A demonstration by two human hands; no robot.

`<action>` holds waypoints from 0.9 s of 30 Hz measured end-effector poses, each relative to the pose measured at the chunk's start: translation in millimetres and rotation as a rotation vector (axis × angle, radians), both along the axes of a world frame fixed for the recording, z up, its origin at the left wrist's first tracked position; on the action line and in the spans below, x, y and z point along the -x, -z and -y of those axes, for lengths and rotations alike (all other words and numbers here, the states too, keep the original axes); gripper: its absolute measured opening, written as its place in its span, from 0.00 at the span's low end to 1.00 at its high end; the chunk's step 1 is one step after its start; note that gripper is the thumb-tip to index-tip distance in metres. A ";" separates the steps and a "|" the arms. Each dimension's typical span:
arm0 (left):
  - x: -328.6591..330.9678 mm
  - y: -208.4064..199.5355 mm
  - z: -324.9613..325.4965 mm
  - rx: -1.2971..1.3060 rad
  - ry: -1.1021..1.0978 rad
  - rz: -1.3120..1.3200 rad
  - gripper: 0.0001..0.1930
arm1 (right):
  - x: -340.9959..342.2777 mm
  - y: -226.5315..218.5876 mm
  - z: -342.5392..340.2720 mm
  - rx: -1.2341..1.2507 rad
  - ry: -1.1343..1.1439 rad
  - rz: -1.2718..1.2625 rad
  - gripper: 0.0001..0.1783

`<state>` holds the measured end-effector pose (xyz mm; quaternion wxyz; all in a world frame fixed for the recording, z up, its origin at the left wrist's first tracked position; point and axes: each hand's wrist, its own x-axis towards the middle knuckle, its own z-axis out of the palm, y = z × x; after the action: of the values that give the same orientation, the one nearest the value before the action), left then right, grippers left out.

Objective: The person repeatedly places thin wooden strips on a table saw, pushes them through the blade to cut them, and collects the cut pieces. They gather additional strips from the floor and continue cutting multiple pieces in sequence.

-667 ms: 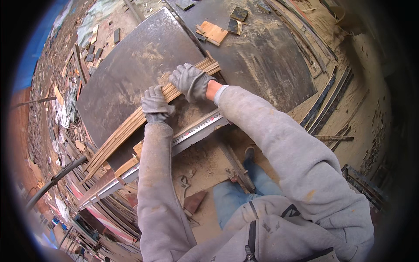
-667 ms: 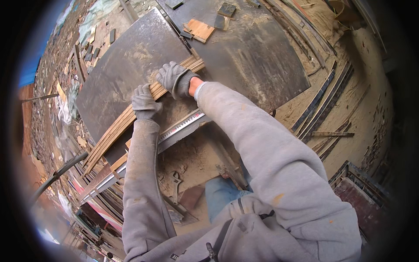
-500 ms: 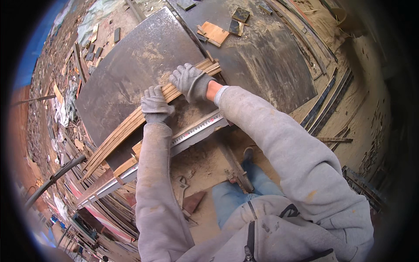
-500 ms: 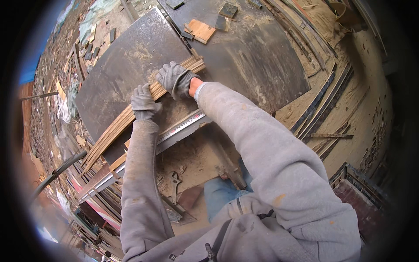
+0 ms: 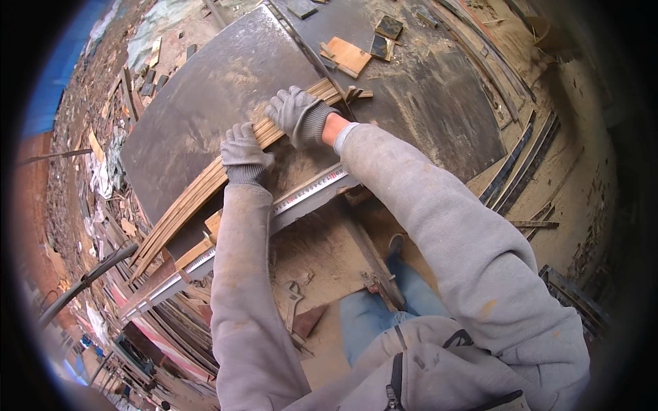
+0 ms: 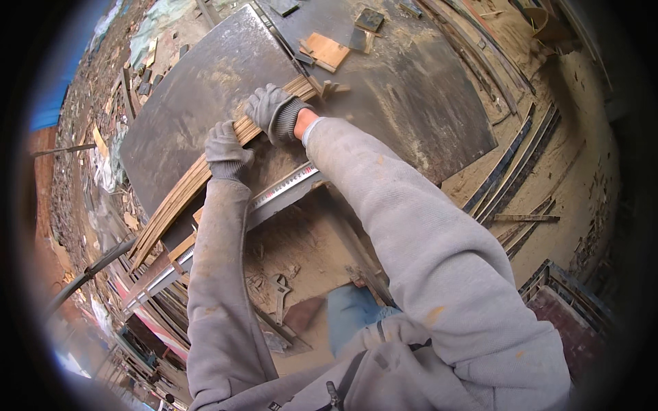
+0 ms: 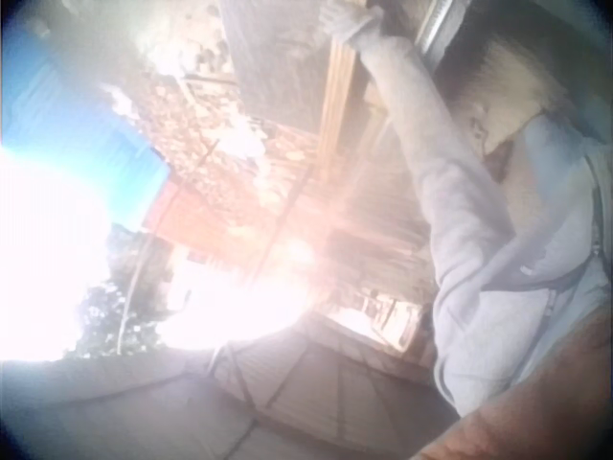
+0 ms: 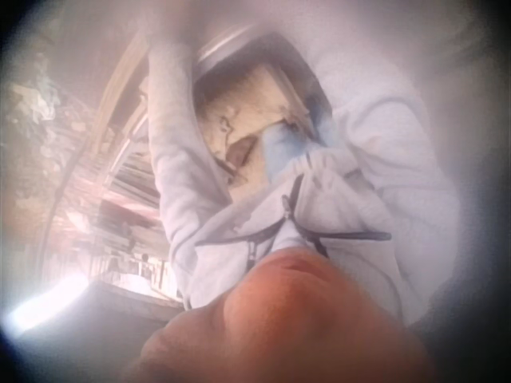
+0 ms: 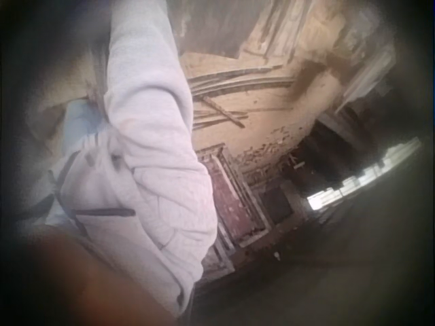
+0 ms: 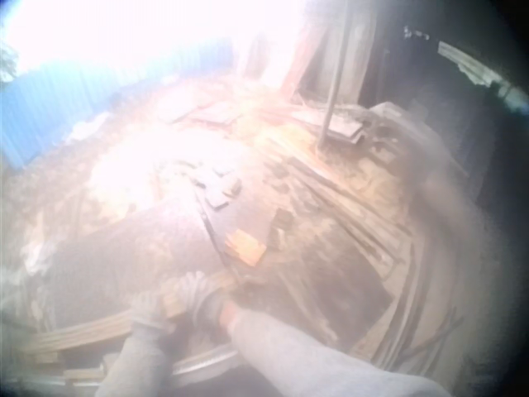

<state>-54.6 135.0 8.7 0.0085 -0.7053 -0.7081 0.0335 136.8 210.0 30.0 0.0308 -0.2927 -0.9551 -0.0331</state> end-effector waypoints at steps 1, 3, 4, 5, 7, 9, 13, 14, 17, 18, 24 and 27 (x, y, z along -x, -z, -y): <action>3.9 0.9 -1.6 -0.049 0.028 0.020 0.37 | 3.8 1.8 -2.8 -0.005 0.002 -0.006 0.29; 13.2 -2.7 0.8 -0.142 0.097 0.102 0.35 | 13.1 4.7 -2.8 0.000 0.021 0.013 0.28; 15.0 -7.5 5.5 -0.071 0.046 0.050 0.37 | 17.9 5.0 1.3 -0.036 -0.017 -0.064 0.26; 15.0 -13.9 13.1 0.010 -0.001 0.020 0.39 | 19.3 4.2 6.6 0.020 -0.011 -0.068 0.24; 6.2 -31.5 34.9 0.125 -0.009 -0.001 0.35 | 15.7 -2.1 26.8 0.046 -0.046 -0.176 0.23; -18.9 -46.1 61.3 0.185 0.000 0.019 0.32 | -0.1 -10.4 52.0 0.101 -0.034 -0.162 0.26; -64.4 -47.0 111.2 0.318 0.027 0.046 0.39 | -50.7 -17.9 109.9 0.184 0.005 -0.101 0.35; -69.2 -42.1 124.6 0.305 0.061 0.083 0.41 | -59.2 -14.5 123.7 0.176 0.028 -0.073 0.35; -80.4 -26.3 168.5 0.123 0.110 0.217 0.42 | -85.2 -1.6 166.7 0.197 0.022 0.009 0.32; -90.4 -24.9 193.7 0.015 0.129 0.352 0.50 | -98.2 -0.6 182.6 0.229 -0.020 -0.005 0.31; -195.0 -15.8 331.2 -0.409 -1.051 1.057 0.52 | -178.3 -37.2 215.7 0.381 -0.014 0.152 0.28; -178.3 27.3 336.9 -0.134 -1.357 1.618 0.50 | -182.3 -38.7 214.4 0.418 -0.025 -0.077 0.23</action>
<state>123.7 -201.9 -18.6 -0.4473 0.0278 -0.7491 -0.4878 319.0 -4.4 68.7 0.0066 -0.2818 -0.9429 0.1772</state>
